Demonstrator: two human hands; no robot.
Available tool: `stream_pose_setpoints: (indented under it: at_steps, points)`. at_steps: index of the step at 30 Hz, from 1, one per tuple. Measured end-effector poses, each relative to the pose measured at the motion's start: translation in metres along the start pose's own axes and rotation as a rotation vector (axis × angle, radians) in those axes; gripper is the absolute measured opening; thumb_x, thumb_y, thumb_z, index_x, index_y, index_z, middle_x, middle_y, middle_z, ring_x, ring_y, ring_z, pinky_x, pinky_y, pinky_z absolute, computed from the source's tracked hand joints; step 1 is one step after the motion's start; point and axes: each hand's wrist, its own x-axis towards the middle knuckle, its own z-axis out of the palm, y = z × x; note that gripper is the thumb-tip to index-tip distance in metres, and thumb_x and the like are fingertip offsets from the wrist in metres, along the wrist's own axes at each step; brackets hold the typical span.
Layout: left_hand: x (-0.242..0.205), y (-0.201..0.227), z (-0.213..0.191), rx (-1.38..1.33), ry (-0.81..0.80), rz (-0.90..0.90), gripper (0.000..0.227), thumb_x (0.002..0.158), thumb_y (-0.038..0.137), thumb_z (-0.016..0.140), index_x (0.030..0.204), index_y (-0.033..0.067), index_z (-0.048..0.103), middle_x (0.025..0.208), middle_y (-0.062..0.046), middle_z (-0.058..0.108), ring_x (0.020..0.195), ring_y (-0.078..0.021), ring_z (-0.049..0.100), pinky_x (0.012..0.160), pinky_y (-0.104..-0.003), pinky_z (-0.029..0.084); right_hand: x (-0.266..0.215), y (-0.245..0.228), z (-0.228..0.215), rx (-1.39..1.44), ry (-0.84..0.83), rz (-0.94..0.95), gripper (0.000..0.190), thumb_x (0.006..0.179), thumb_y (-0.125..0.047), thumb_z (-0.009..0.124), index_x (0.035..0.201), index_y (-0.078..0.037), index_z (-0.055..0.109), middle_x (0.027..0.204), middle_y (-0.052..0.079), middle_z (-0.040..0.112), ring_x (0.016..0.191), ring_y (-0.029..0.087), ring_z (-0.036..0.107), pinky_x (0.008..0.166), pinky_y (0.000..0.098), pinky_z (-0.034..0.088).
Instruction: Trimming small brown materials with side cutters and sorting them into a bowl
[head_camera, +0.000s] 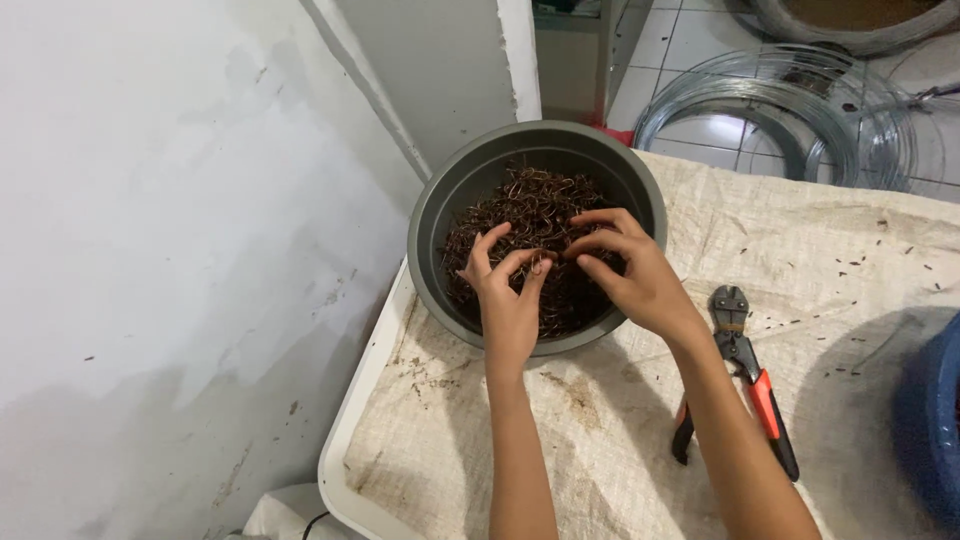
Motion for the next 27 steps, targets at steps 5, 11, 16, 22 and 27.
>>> stream_pose_setpoints:
  at_steps: [5,11,16,22,27]
  points:
    - [0.001,0.001,0.001,-0.016,0.027,0.020,0.015,0.099,0.023,0.065,0.100,0.0100,0.072,0.147,-0.009,0.038,0.152,-0.0434,0.011,0.114,-0.073,-0.012,-0.001,-0.002,0.003,-0.071,-0.005,-0.032,0.016,0.088,-0.010,0.076,0.104,-0.009,0.075,0.129,0.012,0.062,0.130,0.036,0.056,0.109,0.0506,0.042]
    - [-0.002,0.005,0.005,-0.020,0.027,0.056,0.017,0.099,0.025,0.065,0.099,0.0094,0.073,0.147,-0.010,0.038,0.151,-0.0451,0.011,0.112,-0.076,-0.013,-0.003,0.001,0.008,-0.107,0.033,-0.024,0.016,0.086,-0.011,0.080,0.101,-0.009,0.075,0.127,0.010,0.063,0.129,0.035,0.057,0.107,0.0498,0.045]
    - [-0.001,0.003,0.007,-0.006,0.044,0.068,0.022,0.099,0.030,0.064,0.099,0.0093,0.074,0.147,-0.010,0.039,0.151,-0.0435,0.012,0.111,-0.075,-0.015,-0.003,0.002,0.005,-0.069,0.045,-0.030,0.013,0.090,-0.014,0.077,0.102,-0.011,0.075,0.128,0.009,0.062,0.131,0.034,0.057,0.109,0.0492,0.045]
    - [-0.012,0.028,0.020,0.211,0.002,0.147,0.020,0.091,0.028,0.074,0.099,0.0099,0.076,0.151,-0.010,0.034,0.151,-0.0451,0.006,0.113,-0.073,-0.014,-0.014,0.018,0.003,0.120,0.321,-0.037,0.011,0.088,-0.009,0.079,0.099,-0.007,0.077,0.119,0.013,0.063,0.120,0.027,0.062,0.106,0.0398,0.050]
    - [-0.031,0.053,0.047,0.190,-0.025,0.182,0.016,0.091,0.024,0.075,0.096,0.0094,0.074,0.154,-0.011,0.030,0.152,-0.0447,0.003,0.116,-0.070,-0.011,-0.044,0.023,-0.006,0.364,0.506,0.035,0.008,0.094,0.000,0.074,0.101,0.002,0.073,0.114,0.013,0.056,0.115,0.024,0.064,0.102,0.0374,0.053]
